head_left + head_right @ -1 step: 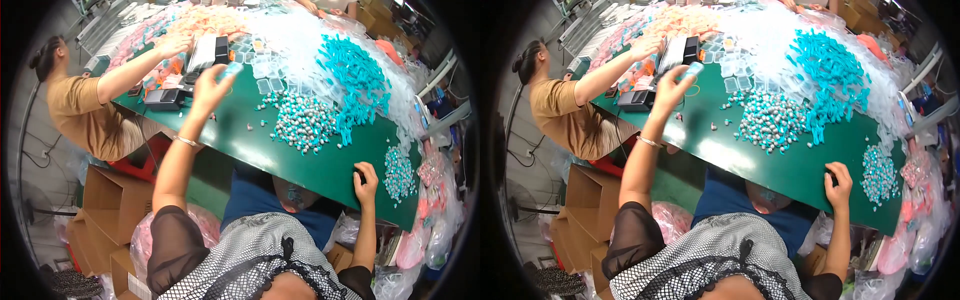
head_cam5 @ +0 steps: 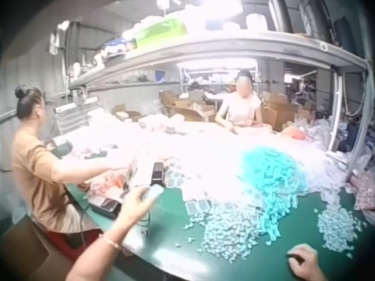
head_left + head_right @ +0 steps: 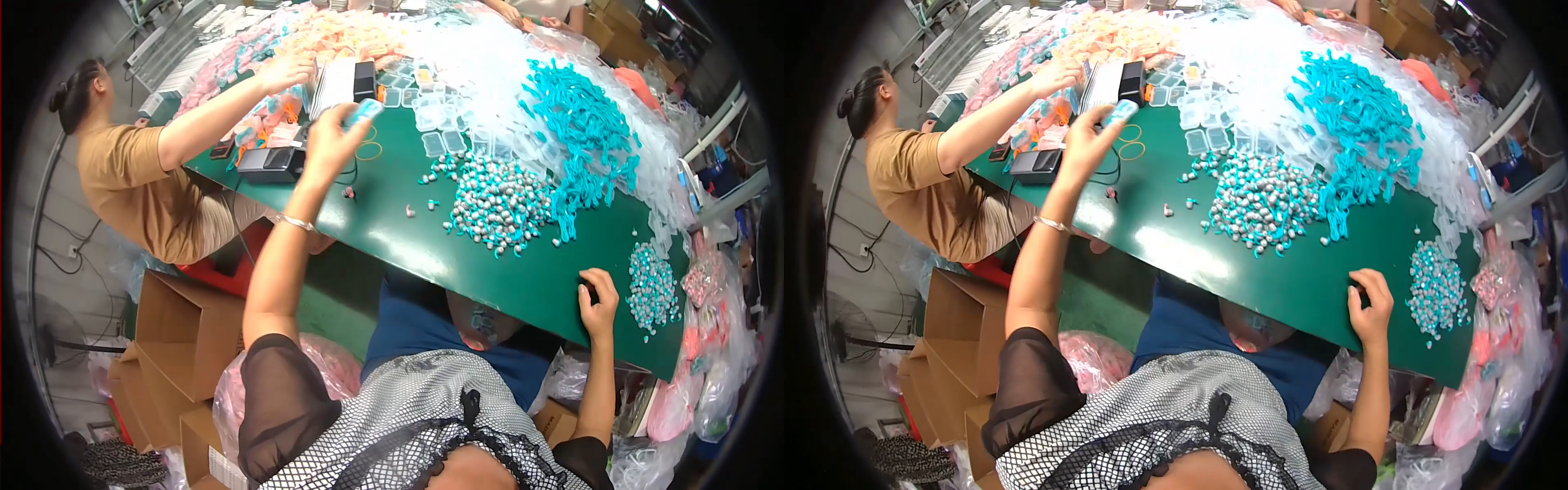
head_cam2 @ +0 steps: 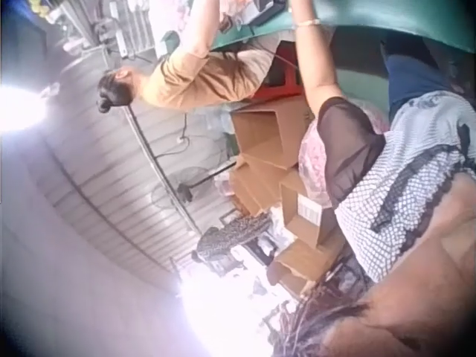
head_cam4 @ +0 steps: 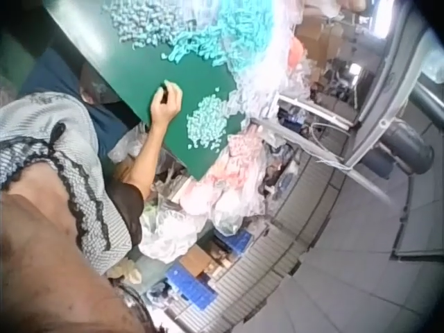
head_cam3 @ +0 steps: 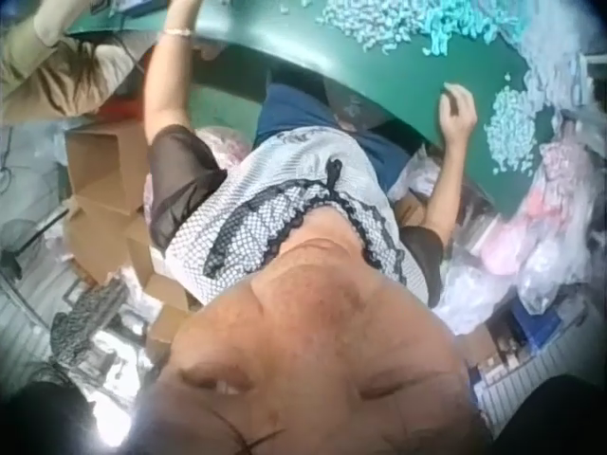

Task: Sorting small blue components and placing them into small clear plastic containers at a workshop table.

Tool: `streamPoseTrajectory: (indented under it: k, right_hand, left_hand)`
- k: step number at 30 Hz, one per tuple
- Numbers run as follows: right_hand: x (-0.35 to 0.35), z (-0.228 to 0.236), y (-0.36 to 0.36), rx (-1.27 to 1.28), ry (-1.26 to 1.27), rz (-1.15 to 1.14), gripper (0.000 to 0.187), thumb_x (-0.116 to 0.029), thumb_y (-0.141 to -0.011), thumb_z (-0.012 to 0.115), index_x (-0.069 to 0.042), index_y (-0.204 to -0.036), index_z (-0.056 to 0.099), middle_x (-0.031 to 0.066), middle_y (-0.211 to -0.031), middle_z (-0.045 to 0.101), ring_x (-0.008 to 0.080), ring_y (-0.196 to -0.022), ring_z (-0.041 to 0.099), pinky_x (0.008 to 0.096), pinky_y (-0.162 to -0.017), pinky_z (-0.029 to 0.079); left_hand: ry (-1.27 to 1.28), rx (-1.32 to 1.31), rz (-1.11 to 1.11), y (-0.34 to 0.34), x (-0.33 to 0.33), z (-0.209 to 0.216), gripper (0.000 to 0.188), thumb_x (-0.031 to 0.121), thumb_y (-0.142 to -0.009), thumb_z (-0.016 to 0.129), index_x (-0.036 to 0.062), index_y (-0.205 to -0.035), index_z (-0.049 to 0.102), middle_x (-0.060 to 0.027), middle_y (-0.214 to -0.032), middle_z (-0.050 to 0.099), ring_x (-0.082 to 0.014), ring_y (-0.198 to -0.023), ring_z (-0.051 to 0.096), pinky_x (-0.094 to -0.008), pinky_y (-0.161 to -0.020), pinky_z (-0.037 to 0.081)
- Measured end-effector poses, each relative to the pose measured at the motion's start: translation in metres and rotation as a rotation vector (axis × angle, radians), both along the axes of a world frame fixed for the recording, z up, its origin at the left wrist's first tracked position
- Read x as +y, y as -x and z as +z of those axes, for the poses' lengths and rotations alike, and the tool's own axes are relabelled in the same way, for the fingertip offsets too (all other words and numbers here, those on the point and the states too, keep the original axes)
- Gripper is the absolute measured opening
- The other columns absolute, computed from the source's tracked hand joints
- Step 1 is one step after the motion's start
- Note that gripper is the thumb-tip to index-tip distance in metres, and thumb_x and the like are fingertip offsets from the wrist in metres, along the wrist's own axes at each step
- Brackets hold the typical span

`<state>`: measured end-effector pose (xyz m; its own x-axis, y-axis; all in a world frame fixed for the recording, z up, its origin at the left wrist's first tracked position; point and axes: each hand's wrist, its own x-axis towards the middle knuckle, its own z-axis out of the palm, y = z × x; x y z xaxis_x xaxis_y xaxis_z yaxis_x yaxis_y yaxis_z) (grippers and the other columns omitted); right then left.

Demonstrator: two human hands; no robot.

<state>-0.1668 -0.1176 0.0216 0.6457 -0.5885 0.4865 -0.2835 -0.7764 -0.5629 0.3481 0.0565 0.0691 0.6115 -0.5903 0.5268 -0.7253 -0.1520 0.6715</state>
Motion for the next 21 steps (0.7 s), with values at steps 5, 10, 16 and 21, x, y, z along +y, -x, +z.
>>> streamPoseTrajectory:
  k: [5, 10, 16, 21]
  right_hand:
    - [-0.001, -0.004, 0.006, 0.031, -0.012, -0.046, 0.021, 0.007, -0.075, 0.062, 0.001, -0.095, 0.067, 0.0138, -0.095, 0.064, 0.022, -0.079, 0.063, 0.0288, -0.067, 0.051]
    - [0.001, -0.003, 0.011, 0.035, 0.037, -0.061, 0.02, 0.006, -0.075, 0.064, -0.001, -0.093, 0.067, 0.0124, -0.094, 0.065, 0.0205, -0.075, 0.063, 0.028, -0.065, 0.051]
    - [-0.005, -0.004, -0.005, 0.038, -0.038, -0.062, 0.019, 0.004, -0.075, 0.066, -0.003, -0.092, 0.068, 0.0096, -0.092, 0.063, 0.0176, -0.073, 0.062, 0.0283, -0.062, 0.05]
    - [-0.003, -0.004, 0.0, 0.028, -0.086, -0.118, 0.019, 0.002, -0.075, 0.067, -0.004, -0.094, 0.068, 0.007, -0.09, 0.062, 0.015, -0.067, 0.057, 0.0284, -0.059, 0.047]
  left_hand:
    - [-0.097, 0.153, 0.235, -0.122, -0.009, -0.009, 0.058, 0.035, -0.079, 0.072, -0.007, -0.118, 0.064, -0.0196, -0.103, 0.07, -0.0234, -0.091, 0.066, -0.0332, -0.081, 0.051]
    - [0.02, 0.174, 0.337, -0.251, -0.002, -0.024, 0.048, 0.037, -0.083, 0.07, -0.0009, -0.113, 0.069, -0.0096, -0.098, 0.07, -0.019, -0.081, 0.063, -0.0345, -0.07, 0.051]
    - [0.539, 0.468, 0.28, -0.345, 0.034, -0.033, 0.04, 0.04, -0.08, 0.074, 0.0013, -0.089, 0.07, -0.0058, -0.086, 0.063, -0.021, -0.072, 0.057, -0.037, -0.065, 0.045]
    - [0.283, 0.163, 0.648, -0.359, -0.001, -0.034, 0.054, 0.032, -0.083, 0.07, -0.0064, -0.121, 0.061, -0.0161, -0.114, 0.067, -0.0251, -0.1, 0.064, -0.0361, -0.09, 0.048]
